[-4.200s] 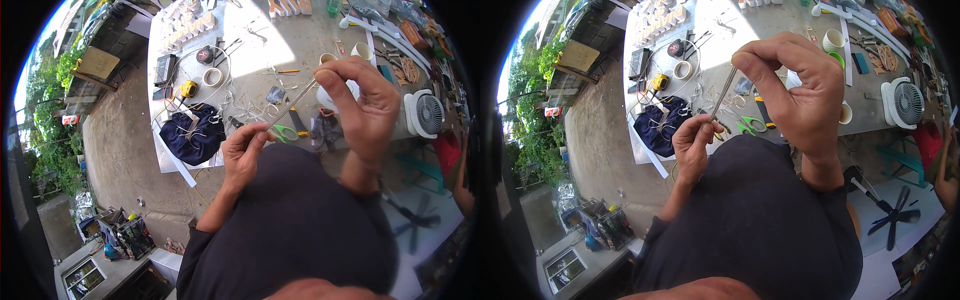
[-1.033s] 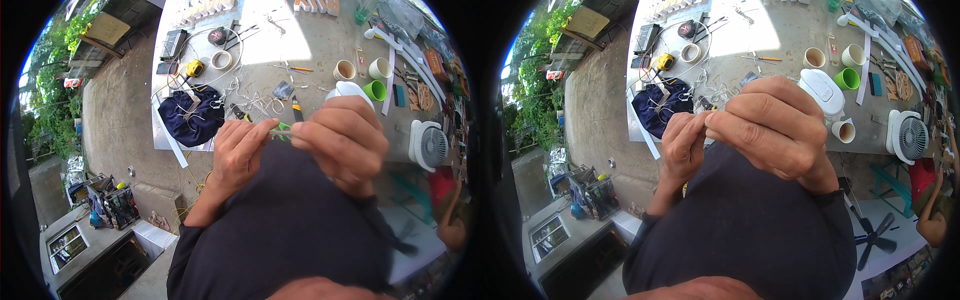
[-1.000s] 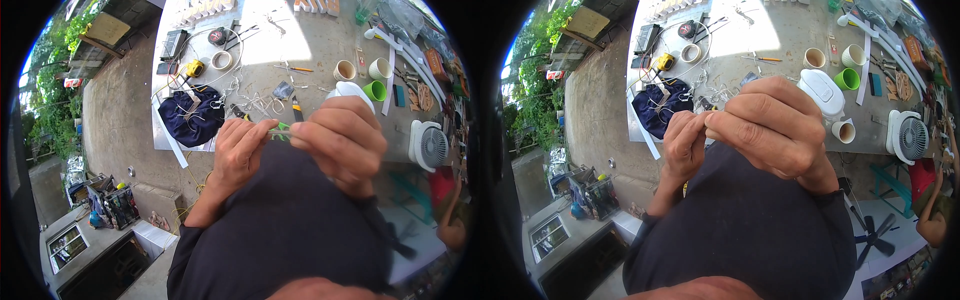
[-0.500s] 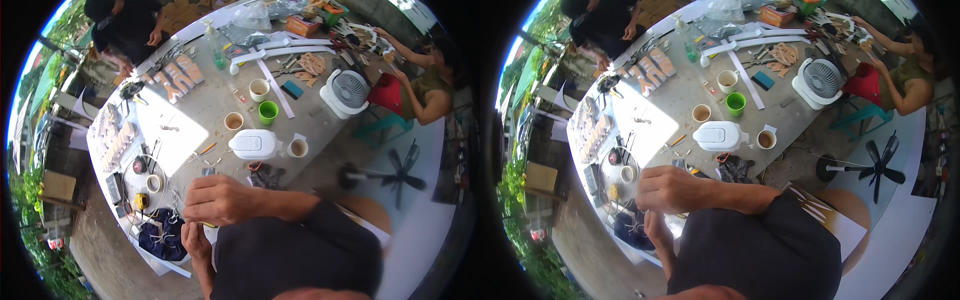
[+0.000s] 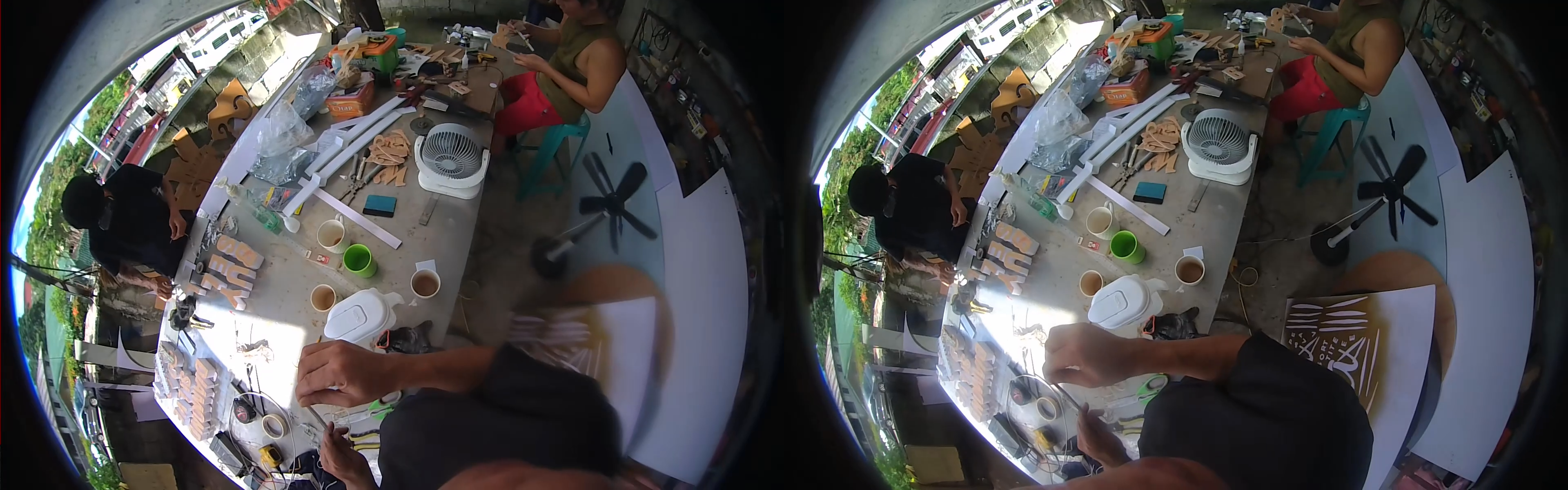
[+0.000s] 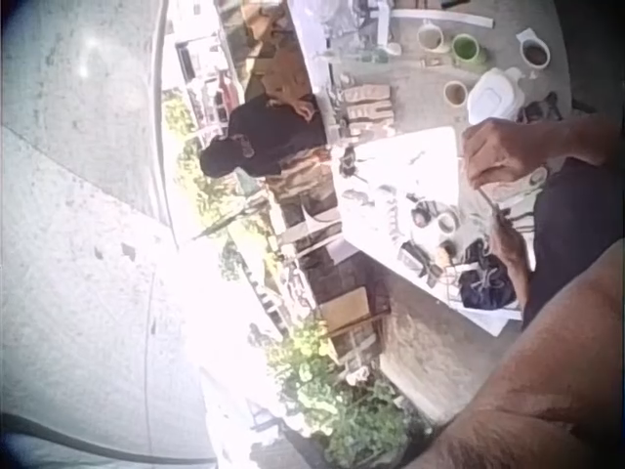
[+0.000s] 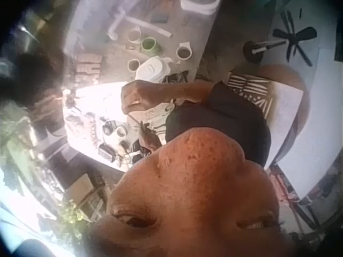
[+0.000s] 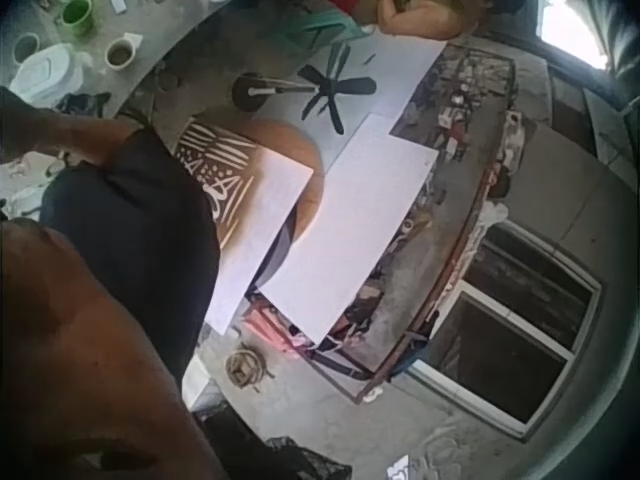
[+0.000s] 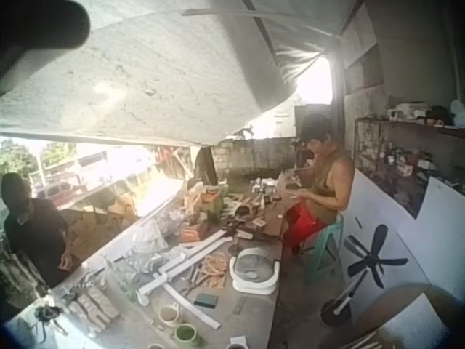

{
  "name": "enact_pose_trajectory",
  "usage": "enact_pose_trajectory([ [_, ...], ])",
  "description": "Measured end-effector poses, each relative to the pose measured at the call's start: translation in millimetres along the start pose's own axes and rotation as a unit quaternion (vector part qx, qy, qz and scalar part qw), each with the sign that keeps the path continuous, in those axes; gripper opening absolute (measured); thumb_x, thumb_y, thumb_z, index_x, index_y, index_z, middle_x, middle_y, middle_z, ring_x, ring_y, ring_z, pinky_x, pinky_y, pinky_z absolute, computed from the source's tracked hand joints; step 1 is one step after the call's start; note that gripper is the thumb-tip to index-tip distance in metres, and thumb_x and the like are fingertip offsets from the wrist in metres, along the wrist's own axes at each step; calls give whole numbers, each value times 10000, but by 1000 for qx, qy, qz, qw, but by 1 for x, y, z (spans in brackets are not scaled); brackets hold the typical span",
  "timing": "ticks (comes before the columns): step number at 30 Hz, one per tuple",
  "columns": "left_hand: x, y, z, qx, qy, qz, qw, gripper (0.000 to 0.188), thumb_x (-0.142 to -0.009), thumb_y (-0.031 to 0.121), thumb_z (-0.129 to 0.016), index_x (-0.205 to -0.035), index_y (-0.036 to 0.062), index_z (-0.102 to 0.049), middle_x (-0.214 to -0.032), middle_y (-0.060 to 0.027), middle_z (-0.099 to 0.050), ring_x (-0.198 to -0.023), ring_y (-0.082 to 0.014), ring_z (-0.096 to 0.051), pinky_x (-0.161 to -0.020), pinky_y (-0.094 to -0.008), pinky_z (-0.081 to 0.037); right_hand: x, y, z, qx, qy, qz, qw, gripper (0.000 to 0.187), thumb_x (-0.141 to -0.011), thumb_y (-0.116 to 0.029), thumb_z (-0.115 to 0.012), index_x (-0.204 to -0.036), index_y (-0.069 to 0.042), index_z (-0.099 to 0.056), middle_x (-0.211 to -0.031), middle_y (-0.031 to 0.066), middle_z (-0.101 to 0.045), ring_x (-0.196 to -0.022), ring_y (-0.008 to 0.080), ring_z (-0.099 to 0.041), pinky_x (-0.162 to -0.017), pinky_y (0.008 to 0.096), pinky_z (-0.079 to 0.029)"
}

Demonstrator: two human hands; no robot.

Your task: Cutting and preparing wire for an LED neon sign assembly.

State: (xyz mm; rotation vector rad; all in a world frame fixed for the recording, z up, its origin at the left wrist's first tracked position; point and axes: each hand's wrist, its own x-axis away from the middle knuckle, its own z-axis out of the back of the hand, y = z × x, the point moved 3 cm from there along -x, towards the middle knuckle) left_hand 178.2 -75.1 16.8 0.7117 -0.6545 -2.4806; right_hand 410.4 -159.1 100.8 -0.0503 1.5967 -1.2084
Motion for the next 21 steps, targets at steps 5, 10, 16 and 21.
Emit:
enact_pose_trajectory([
  [5, -16, 10, -1, -45, -31, -41, 998, 234, -995, -8, -525, -1211, -56, -600, -873, -156, -719, -639, -277, -660, -551, -376, -503, -6, -6, 3, 34, 24, -23, 999, 56, -826, -108, -721, -796, -93, -676, -762, 74, -601, -800, 299, -592, -694, 420, -476],
  [10, -24, 16, 1, -8, -109, 42, 993, 195, -1020, 12, -506, -1200, -11, -578, -923, -151, -731, -714, -291, -705, -629, -390, -559, -13, 7, -2, 33, -29, -112, 993, 118, -799, -82, -809, -884, -23, -752, -824, 87, -696, -820, 276, -660, -736, 376, -519],
  [16, -29, 5, 9, 136, -130, 173, 967, 160, -1025, 42, -520, -1051, -31, -659, -1021, -167, -756, -952, -266, -751, -851, -356, -565, -40, 41, -33, 54, -144, -196, 969, 123, -871, -93, -757, -934, 12, -771, -827, 109, -747, -722, 135, -681, -655, 277, -511],
  [21, -40, -4, 31, 42, -100, 131, 985, 121, -956, 84, -647, -1004, -7, -710, -1011, -142, -591, -912, -310, -584, -798, -378, -477, -64, 37, -71, 84, -211, -164, 960, 171, -895, -144, -748, -948, 17, -769, -782, 86, -739, -672, 90, -638, -612, 272, -493],
])
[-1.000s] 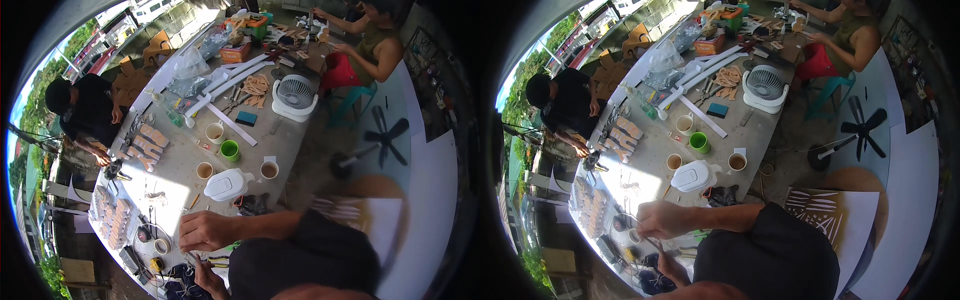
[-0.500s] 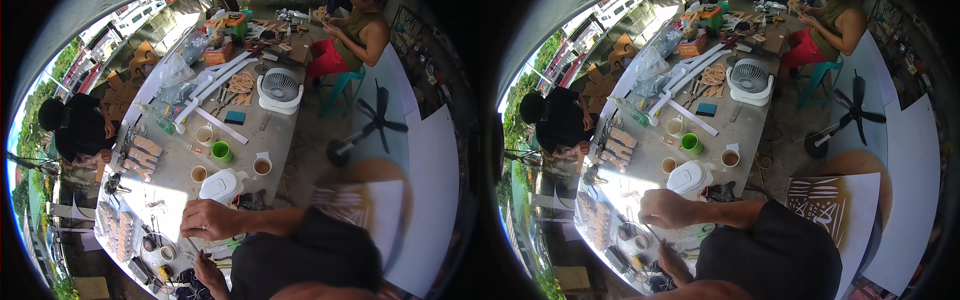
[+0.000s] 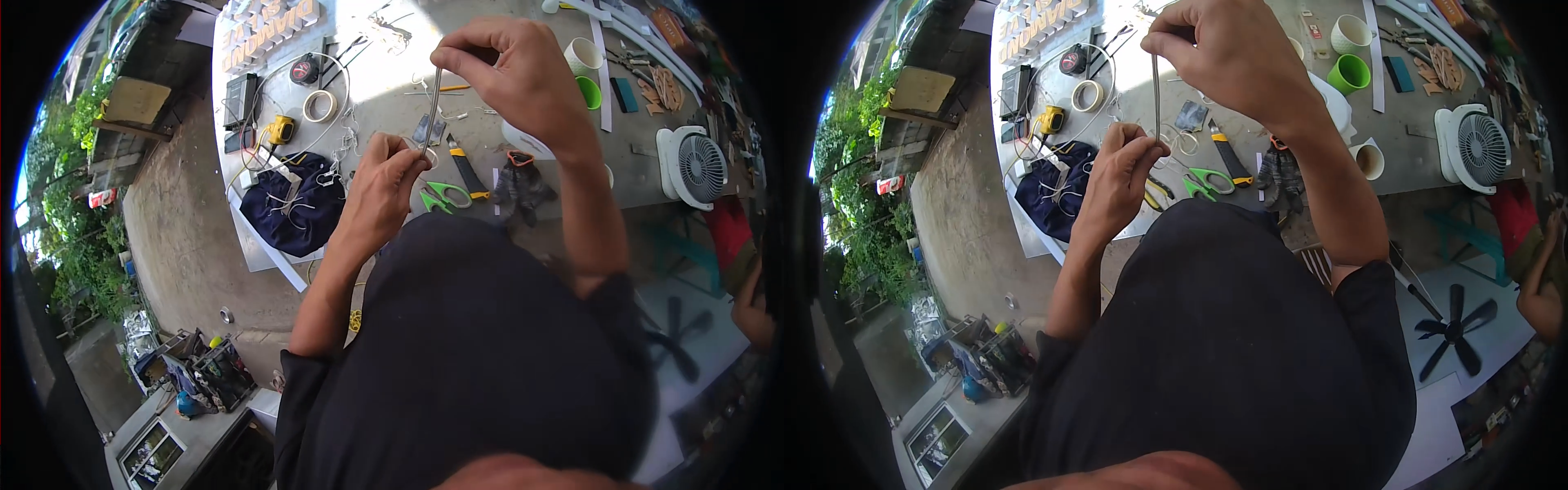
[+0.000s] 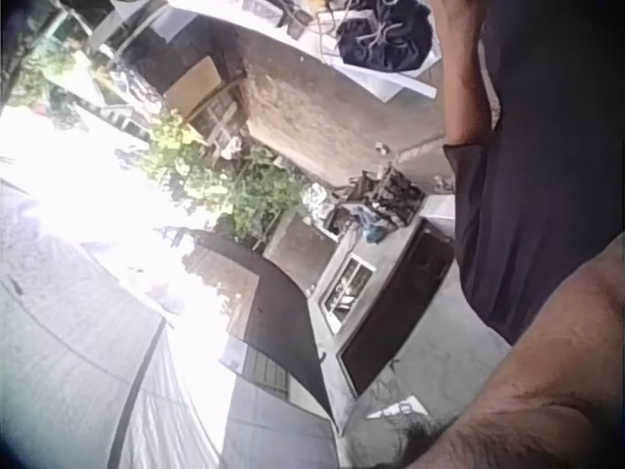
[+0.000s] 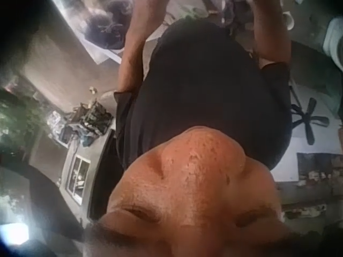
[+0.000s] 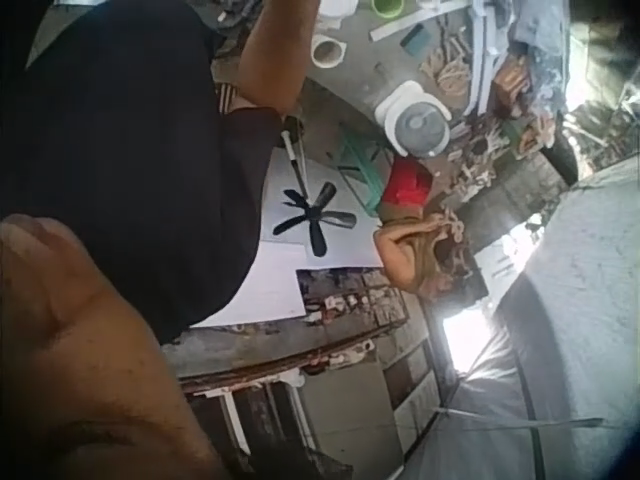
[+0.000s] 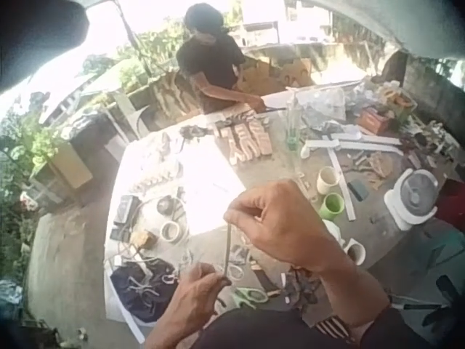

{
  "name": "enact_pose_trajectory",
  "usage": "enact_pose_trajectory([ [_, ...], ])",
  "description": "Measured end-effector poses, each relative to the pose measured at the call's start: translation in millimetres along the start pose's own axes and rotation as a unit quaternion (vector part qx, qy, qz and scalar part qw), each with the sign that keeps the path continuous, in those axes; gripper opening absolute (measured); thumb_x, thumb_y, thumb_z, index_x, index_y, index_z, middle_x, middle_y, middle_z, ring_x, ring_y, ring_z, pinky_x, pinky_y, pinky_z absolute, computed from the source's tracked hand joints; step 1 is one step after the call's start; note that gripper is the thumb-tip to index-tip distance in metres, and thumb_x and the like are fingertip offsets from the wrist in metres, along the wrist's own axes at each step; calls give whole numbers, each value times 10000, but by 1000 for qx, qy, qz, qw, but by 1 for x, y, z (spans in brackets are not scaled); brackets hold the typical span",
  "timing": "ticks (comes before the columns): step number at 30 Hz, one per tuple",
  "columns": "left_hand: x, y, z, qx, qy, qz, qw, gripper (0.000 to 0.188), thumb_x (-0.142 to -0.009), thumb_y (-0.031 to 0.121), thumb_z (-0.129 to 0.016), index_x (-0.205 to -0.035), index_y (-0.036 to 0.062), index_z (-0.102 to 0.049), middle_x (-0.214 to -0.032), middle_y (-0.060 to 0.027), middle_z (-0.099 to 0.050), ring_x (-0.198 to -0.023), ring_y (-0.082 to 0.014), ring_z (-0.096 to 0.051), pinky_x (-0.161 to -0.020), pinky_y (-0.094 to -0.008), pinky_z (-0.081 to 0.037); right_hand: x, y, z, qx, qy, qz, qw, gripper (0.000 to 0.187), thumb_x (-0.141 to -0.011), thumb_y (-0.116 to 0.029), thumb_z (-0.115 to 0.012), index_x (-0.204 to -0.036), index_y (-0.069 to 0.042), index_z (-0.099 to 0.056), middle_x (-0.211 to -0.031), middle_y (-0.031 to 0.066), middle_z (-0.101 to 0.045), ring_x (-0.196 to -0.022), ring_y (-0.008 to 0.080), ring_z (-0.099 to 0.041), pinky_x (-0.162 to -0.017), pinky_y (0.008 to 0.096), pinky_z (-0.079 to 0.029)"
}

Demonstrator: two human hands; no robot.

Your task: Cutting and preparing wire for an LED neon sign assembly.

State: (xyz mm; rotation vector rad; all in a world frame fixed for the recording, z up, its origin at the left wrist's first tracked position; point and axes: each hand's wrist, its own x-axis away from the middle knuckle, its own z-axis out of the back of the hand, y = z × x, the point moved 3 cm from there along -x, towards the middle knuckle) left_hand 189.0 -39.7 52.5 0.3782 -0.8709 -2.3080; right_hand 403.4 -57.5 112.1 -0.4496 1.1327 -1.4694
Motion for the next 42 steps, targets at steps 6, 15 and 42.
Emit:
enact_pose_trajectory([
  [6, 1, -11, 19, -1, 34, -2, 999, 118, -958, 65, -640, -1019, -22, -691, -956, -159, -600, -865, -325, -609, -775, -393, -491, -19, -19, -16, 39, -14, 31, 999, 189, -899, -165, -742, -932, 20, -763, -755, 82, -725, -625, 96, -607, -589, 275, -479],
  [15, 2, -16, 14, 6, 95, -26, 995, 92, -947, -5, -622, -1022, -29, -670, -902, -167, -655, -756, -305, -641, -693, -376, -505, -25, -36, -19, 19, -13, 75, 997, 148, -885, -121, -737, -909, 24, -752, -813, 109, -728, -677, 172, -665, -621, 305, -499],
  [42, 38, 5, 85, -105, 429, -92, 892, 220, -906, -1, -639, -1119, -56, -645, -1047, -189, -631, -1033, -351, -592, -866, -400, -484, -24, -199, -44, 33, 142, 448, 882, 149, -680, -168, -665, -648, -23, -673, -758, 76, -634, -804, 220, -608, -687, 340, -547],
])
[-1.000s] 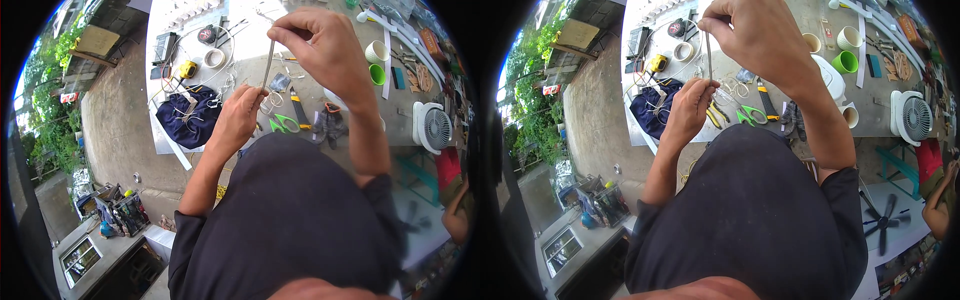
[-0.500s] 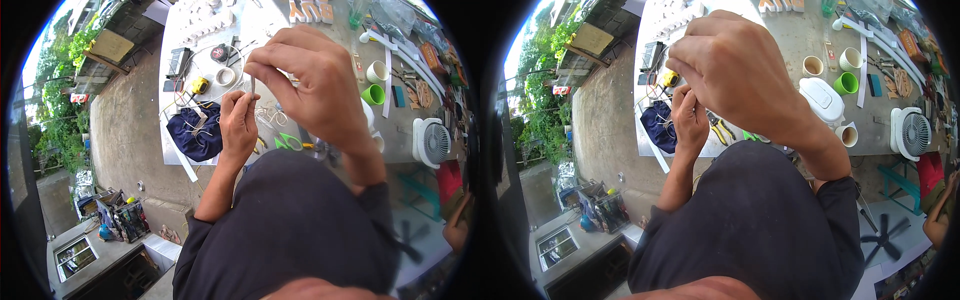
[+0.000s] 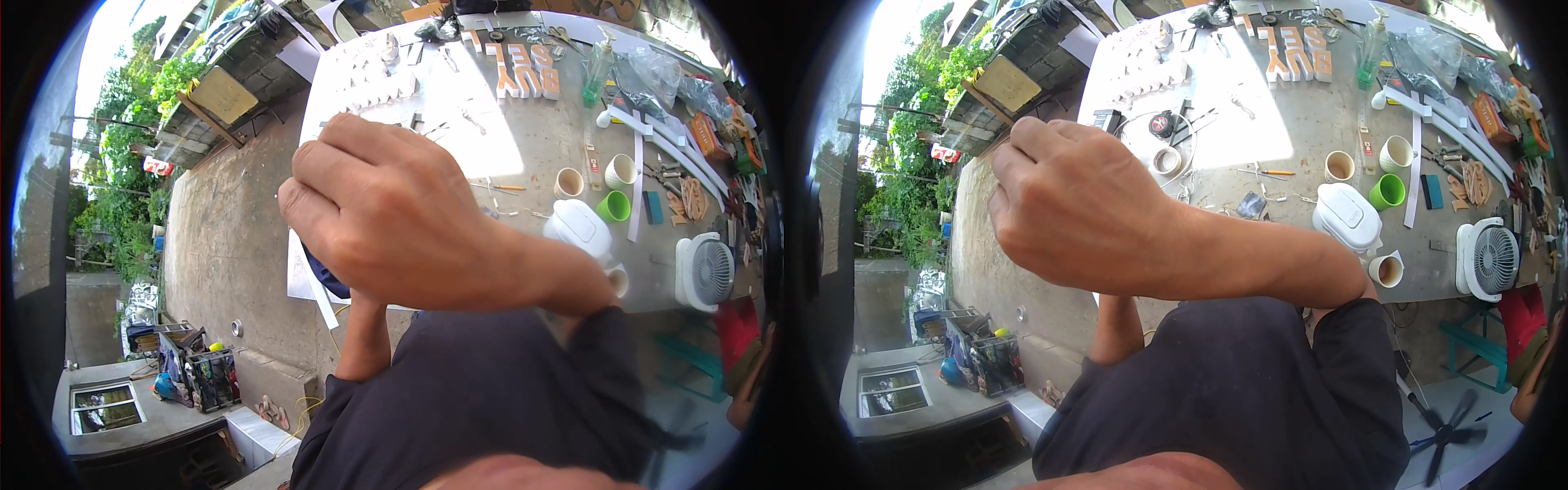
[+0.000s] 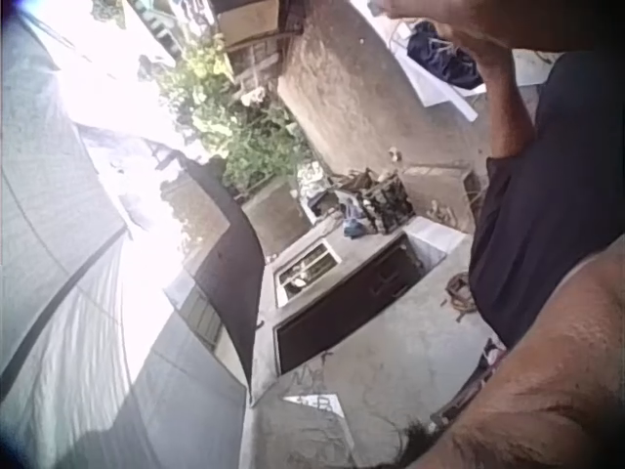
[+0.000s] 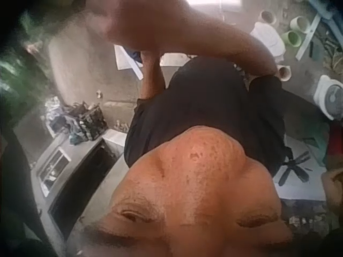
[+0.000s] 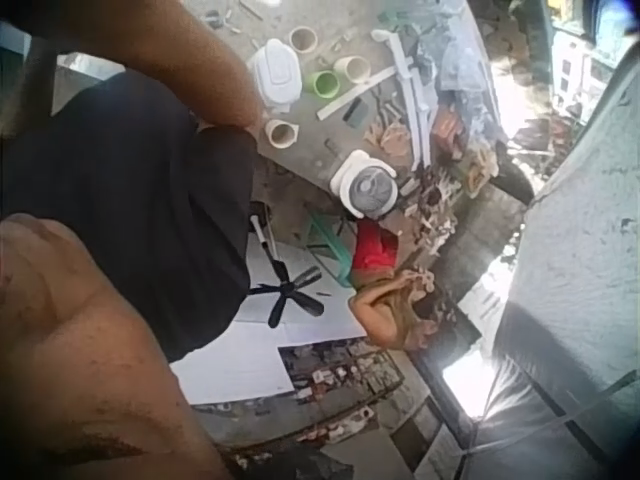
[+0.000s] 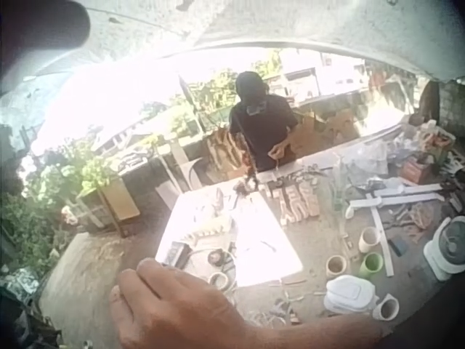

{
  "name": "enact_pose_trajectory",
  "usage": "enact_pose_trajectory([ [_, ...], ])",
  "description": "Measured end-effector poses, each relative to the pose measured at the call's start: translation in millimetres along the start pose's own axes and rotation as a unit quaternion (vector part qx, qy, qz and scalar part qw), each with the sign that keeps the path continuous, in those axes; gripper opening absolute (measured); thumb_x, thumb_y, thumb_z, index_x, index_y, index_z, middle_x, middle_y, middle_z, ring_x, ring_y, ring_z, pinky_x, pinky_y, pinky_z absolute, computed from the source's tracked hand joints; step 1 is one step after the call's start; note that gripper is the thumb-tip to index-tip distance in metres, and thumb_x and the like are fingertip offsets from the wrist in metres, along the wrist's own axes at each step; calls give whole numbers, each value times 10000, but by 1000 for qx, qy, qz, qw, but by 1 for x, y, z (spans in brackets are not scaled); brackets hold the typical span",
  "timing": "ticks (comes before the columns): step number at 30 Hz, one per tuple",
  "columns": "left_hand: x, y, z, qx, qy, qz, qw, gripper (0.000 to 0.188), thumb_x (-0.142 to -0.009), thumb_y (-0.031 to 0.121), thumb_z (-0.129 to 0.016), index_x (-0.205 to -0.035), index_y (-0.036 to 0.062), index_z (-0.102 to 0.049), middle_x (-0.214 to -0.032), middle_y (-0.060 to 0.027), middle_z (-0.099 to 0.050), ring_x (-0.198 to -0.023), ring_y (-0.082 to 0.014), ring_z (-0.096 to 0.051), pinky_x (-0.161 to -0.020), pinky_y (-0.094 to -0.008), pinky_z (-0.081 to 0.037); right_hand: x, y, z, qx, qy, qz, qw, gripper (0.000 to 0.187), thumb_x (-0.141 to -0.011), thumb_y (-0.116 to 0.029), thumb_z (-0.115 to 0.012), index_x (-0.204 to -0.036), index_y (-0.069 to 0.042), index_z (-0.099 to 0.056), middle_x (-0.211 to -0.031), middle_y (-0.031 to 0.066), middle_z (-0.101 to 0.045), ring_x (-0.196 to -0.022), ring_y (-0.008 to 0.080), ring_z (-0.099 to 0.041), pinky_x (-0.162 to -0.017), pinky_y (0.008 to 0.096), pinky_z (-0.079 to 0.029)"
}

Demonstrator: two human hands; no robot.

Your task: Cutting and preparing wire for an LED neon sign assembly.

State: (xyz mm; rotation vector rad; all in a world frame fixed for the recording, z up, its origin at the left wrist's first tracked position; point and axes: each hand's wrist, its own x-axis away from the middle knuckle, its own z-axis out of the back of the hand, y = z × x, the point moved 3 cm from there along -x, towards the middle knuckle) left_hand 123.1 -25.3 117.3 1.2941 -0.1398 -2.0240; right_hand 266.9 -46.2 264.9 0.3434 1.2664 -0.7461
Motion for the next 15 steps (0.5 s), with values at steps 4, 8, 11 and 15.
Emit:
enact_pose_trajectory([
  [4, 17, 1, 21, 38, 21, 74, 996, 219, -903, 0, -642, -1114, -57, -648, -1053, -188, -635, -1035, -346, -595, -870, -397, -484, -1, -20, -15, -23, -24, 11, 999, 152, -689, -171, -646, -651, -25, -668, -768, 94, -632, -807, 236, -598, -689, 326, -513],
  [8, 35, 1, 35, 96, 51, 162, 981, 218, -900, 0, -645, -1110, -57, -651, -1060, -187, -640, -1037, -340, -598, -874, -395, -485, 6, -36, -33, -58, -54, 11, 997, 143, -704, -159, -635, -674, -23, -667, -783, 96, -622, -822, 235, -596, -703, 325, -507],
  [11, 46, 2, 42, 133, 71, 212, 966, 217, -897, 0, -648, -1106, -58, -653, -1065, -186, -643, -1039, -336, -601, -877, -393, -485, 11, -41, -44, -66, -76, 10, 995, 141, -712, -150, -641, -742, -16, -674, -794, 79, -613, -828, 221, -596, -704, 318, -515],
  [15, 58, 2, 50, 165, 97, 252, 949, 216, -894, 1, -651, -1102, -59, -656, -1071, -185, -648, -1041, -330, -604, -881, -391, -486, 18, -50, -53, -70, -121, 13, 990, 185, -723, -135, -656, -857, -10, -681, -816, 45, -597, -832, 195, -599, -704, 297, -528],
])
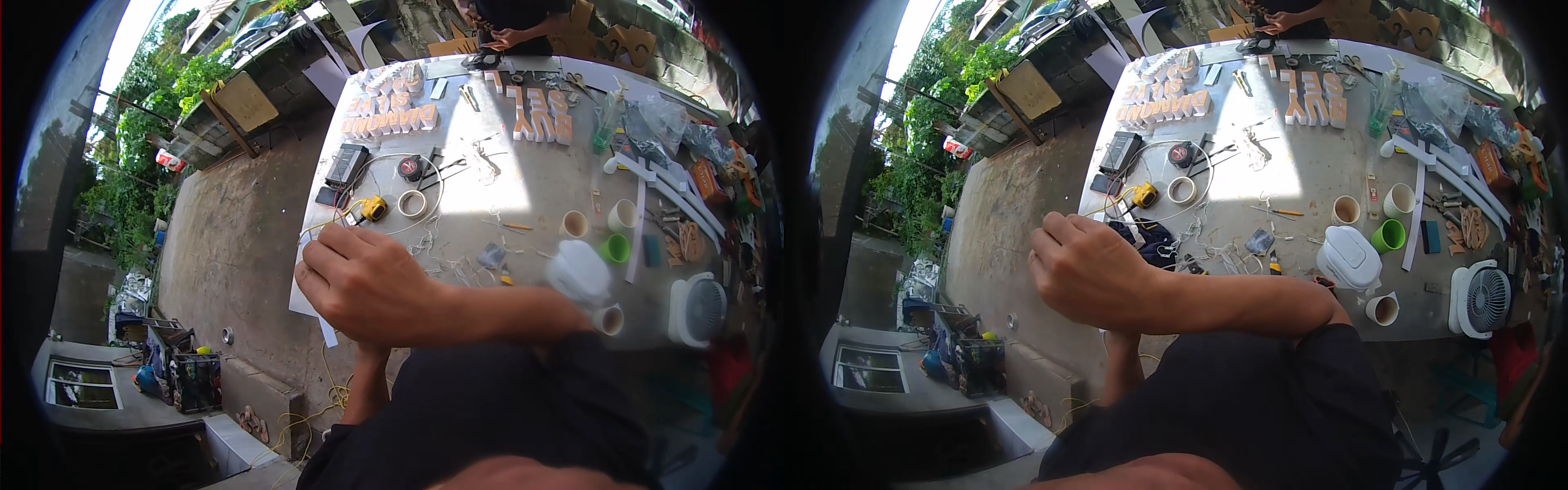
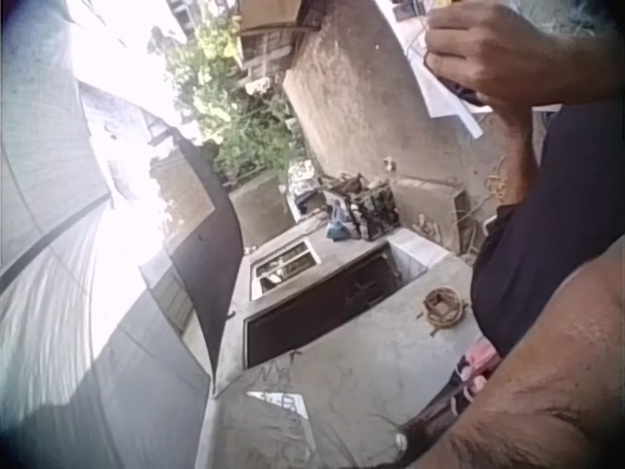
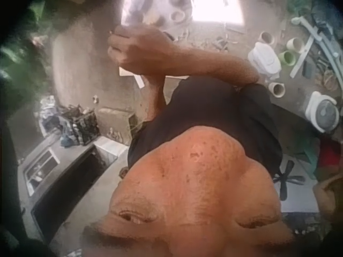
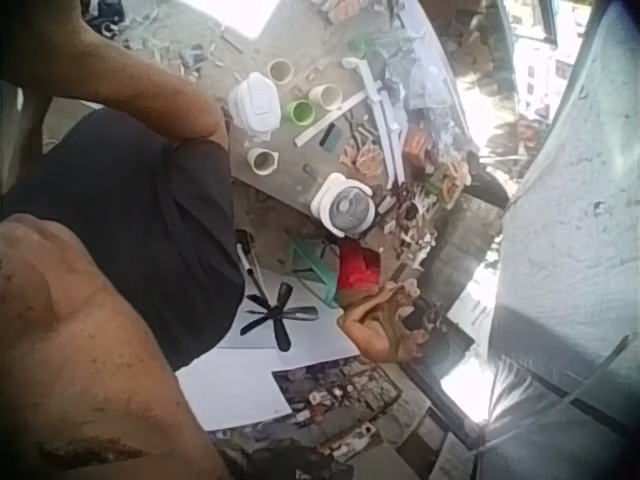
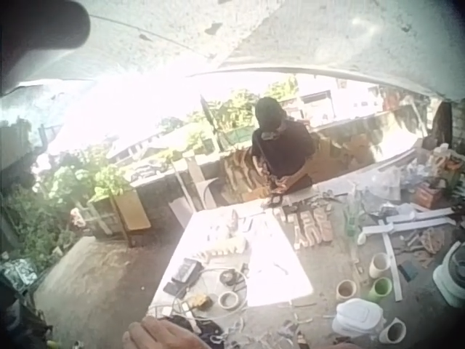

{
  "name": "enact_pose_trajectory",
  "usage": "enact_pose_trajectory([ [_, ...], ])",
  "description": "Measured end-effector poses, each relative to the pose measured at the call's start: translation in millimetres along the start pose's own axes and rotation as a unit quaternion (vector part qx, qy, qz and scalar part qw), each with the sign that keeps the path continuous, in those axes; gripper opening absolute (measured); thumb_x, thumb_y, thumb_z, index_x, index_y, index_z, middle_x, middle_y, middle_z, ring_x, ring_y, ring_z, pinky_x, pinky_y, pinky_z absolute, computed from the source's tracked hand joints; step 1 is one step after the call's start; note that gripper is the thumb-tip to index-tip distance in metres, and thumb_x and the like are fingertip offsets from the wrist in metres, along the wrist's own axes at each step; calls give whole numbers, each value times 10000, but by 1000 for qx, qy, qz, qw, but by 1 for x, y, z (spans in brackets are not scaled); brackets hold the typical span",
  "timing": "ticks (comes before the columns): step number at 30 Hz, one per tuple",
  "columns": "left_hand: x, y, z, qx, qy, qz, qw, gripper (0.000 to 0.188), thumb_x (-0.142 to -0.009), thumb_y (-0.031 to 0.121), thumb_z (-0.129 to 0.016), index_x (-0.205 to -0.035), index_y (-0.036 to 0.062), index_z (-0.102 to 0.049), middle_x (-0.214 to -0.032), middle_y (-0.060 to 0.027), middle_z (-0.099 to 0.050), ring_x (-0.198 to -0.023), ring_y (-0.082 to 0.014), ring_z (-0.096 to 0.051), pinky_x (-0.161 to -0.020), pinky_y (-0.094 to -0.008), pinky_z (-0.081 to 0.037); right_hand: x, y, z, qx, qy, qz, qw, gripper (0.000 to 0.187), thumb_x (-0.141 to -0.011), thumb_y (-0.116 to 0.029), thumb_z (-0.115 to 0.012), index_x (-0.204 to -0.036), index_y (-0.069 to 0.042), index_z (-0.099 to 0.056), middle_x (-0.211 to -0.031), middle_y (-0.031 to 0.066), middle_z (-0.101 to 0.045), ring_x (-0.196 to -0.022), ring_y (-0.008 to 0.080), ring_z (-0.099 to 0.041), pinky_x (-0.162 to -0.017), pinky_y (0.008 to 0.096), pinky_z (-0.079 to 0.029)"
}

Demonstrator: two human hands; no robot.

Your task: Cutting and preparing wire for an LED neon sign assembly.

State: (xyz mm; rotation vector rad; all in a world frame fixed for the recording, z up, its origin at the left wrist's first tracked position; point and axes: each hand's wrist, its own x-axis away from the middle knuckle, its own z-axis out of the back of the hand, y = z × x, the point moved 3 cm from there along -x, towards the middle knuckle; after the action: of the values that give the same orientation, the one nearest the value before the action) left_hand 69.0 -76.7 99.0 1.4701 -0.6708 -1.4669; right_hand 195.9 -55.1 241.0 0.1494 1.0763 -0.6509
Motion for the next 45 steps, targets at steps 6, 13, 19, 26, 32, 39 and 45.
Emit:
enact_pose_trajectory([
  [6, 7, 1, 17, 28, 31, 28, 999, 215, -889, 1, -656, -1095, -60, -660, -1081, -183, -655, -1045, -322, -609, -887, -387, -486, 3, -19, -22, 4, -40, 31, 999, 162, -731, -138, -662, -844, -22, -670, -797, 42, -575, -815, 188, -587, -683, 294, -514],
  [13, 14, 4, 34, 48, 63, 44, 996, 213, -883, 2, -661, -1087, -61, -665, -1092, -181, -662, -1049, -312, -615, -894, -383, -487, 7, -43, -48, -7, -63, 68, 996, 161, -728, -134, -670, -844, -22, -671, -788, 41, -567, -795, 178, -570, -642, 284, -481],
  [19, 22, 9, 51, 42, 77, 51, 995, 212, -878, 3, -666, -1081, -62, -669, -1102, -179, -669, -1052, -304, -620, -900, -380, -488, -2, -46, -49, -46, -69, 43, 996, 144, -727, -99, -668, -853, -29, -673, -797, 41, -576, -810, 191, -590, -670, 311, -511],
  [26, 21, -1, 68, -108, 25, 9, 994, 152, -887, -28, -697, -1034, -38, -735, -1055, -116, -699, -981, -195, -652, -840, -314, -519, -15, -25, -37, -110, -58, 5, 992, 66, -694, -68, -675, -749, -30, -674, -816, 97, -646, -819, 246, -637, -682, 380, -539],
  [32, 21, 10, 65, -22, -30, 60, 998, 195, -883, -68, -707, -1065, -16, -752, -1000, -111, -734, -869, -166, -689, -783, -281, -535, -19, 2, -6, -177, -58, -69, 980, 91, -832, -28, -768, -897, 33, -750, -799, 104, -700, -718, 209, -681, -652, 300, -519],
  [39, 4, 31, 56, -83, -108, -7, 991, 196, -884, -74, -699, -1073, -27, -717, -926, -121, -754, -892, -192, -730, -803, -285, -547, -17, 15, 9, -218, -84, -129, 964, 88, -848, 34, -755, -934, 53, -755, -848, 104, -715, -772, 148, -668, -698, 253, -504],
  [45, -14, 22, 57, -38, -172, -106, 979, 188, -829, -96, -726, -996, -9, -744, -945, -110, -768, -896, -246, -734, -801, -328, -551, -11, 27, 16, -222, -74, -171, 957, 94, -865, 70, -727, -958, 77, -731, -912, 133, -714, -848, 176, -662, -759, 274, -512],
])
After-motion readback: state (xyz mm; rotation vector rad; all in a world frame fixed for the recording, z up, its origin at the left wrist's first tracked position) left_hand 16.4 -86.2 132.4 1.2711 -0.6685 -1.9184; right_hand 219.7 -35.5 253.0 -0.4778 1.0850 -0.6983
